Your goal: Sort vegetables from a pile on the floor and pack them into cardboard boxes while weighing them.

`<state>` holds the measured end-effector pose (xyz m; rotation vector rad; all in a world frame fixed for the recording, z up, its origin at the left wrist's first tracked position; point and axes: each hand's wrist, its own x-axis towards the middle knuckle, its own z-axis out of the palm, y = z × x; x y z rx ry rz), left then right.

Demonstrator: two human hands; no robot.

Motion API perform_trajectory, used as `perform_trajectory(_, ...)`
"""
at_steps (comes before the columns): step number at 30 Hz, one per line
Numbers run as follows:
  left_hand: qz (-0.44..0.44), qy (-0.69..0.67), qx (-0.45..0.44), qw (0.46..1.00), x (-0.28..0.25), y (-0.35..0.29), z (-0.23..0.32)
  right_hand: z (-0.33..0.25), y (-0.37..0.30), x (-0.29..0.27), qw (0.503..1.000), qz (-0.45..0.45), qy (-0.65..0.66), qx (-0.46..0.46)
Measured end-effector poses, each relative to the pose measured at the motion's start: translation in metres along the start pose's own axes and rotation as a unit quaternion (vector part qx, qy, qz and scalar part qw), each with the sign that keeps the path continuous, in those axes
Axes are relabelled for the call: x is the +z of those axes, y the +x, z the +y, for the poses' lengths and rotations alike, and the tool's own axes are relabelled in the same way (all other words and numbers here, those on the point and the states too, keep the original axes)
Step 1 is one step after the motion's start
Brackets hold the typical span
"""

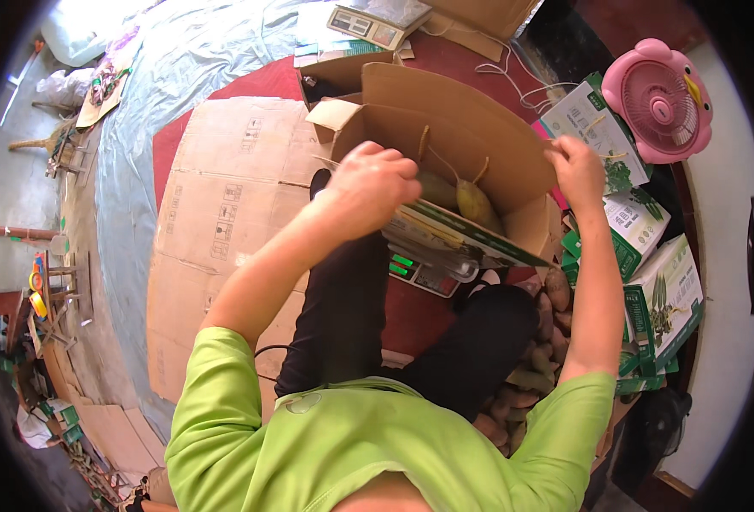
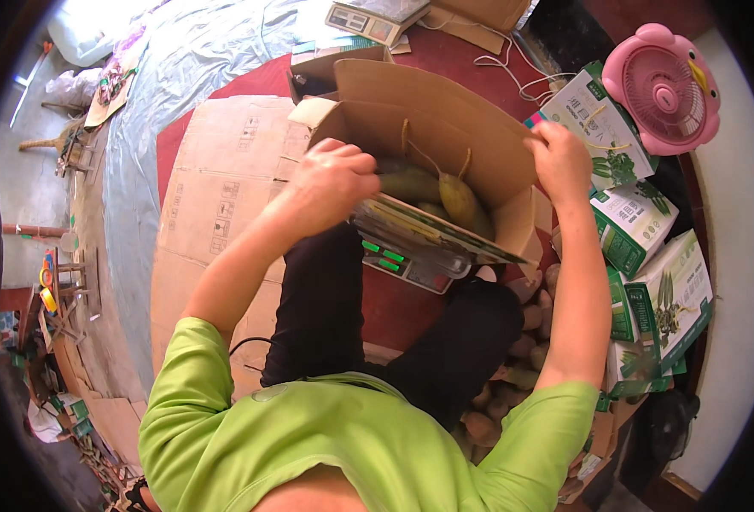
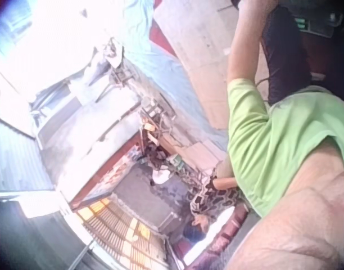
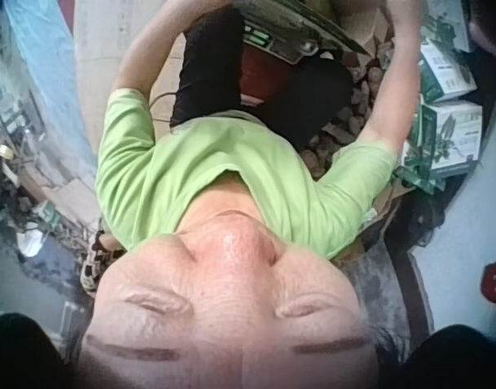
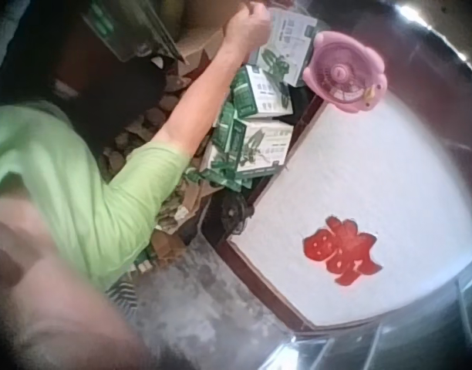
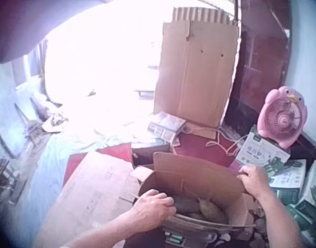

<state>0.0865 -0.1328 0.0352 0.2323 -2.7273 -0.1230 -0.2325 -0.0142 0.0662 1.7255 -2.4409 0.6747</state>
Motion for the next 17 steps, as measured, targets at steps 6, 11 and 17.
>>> perform_trajectory(6,0.044,-0.061,-0.113,0.991,-0.040,-0.056,-0.053,-0.098,0.066,0.003,0.984,0.041,-0.086,-0.148)
perform_trajectory(11,0.100,-0.007,-0.181,0.978,-0.089,-0.105,-0.059,-0.177,0.095,0.015,0.972,0.077,-0.088,-0.202)
perform_trajectory(17,0.073,0.108,-0.242,0.961,-0.138,-0.199,-0.081,-0.270,0.090,0.048,0.972,0.065,-0.043,-0.224)
